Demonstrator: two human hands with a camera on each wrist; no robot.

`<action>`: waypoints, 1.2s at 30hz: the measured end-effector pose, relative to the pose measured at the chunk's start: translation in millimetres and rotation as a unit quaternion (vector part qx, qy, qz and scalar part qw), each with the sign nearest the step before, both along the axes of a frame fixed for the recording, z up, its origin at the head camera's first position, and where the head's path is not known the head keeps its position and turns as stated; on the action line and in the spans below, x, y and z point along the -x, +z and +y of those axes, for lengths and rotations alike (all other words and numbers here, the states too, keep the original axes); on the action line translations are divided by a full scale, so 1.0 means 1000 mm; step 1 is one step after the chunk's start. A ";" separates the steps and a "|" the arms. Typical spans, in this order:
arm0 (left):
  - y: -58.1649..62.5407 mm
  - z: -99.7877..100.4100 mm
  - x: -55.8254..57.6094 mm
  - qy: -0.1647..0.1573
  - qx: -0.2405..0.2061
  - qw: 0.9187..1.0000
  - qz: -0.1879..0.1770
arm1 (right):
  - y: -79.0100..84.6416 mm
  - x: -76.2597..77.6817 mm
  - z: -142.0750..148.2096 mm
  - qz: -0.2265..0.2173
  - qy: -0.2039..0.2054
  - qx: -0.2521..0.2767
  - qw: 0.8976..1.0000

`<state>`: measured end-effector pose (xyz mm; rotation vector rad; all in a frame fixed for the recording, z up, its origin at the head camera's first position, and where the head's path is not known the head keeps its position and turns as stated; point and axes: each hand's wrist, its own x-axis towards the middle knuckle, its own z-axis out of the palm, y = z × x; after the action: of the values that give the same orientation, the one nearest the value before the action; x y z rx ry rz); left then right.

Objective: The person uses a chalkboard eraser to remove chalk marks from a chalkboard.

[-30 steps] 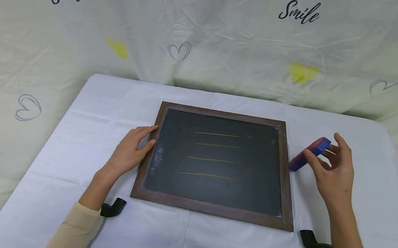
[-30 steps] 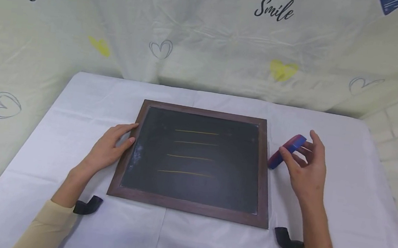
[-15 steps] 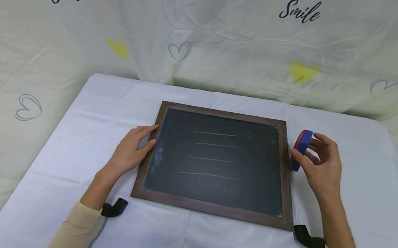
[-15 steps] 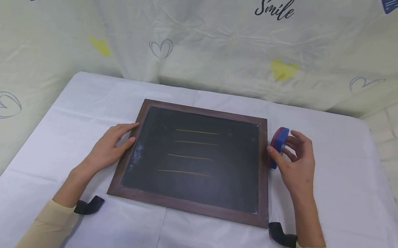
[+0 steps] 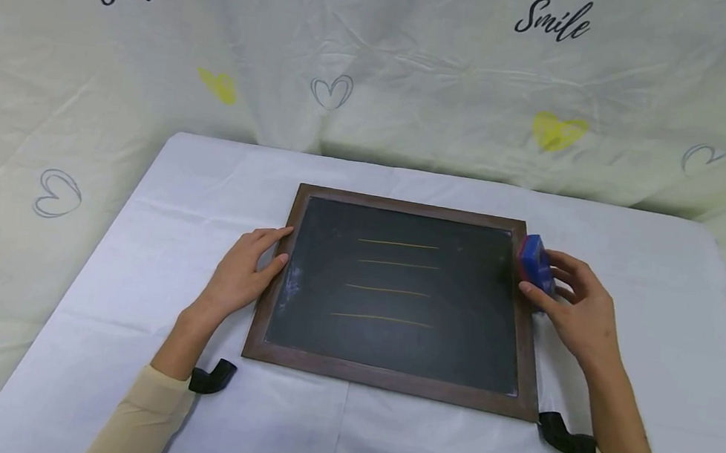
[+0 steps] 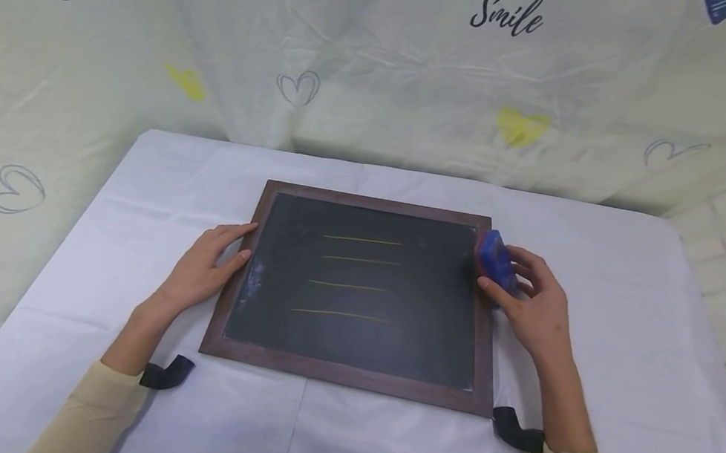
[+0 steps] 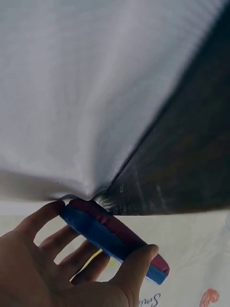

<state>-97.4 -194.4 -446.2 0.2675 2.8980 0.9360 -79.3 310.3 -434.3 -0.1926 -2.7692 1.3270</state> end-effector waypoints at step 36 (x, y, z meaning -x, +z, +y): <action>0.001 0.001 0.000 0.000 0.001 1.000 -0.004 | 0.018 0.001 -0.006 0.046 0.114 -0.185 0.975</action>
<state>-97.7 -193.3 -444.9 0.2622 2.8922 0.9320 -80.4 304.6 -416.2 0.2065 -2.9572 0.8012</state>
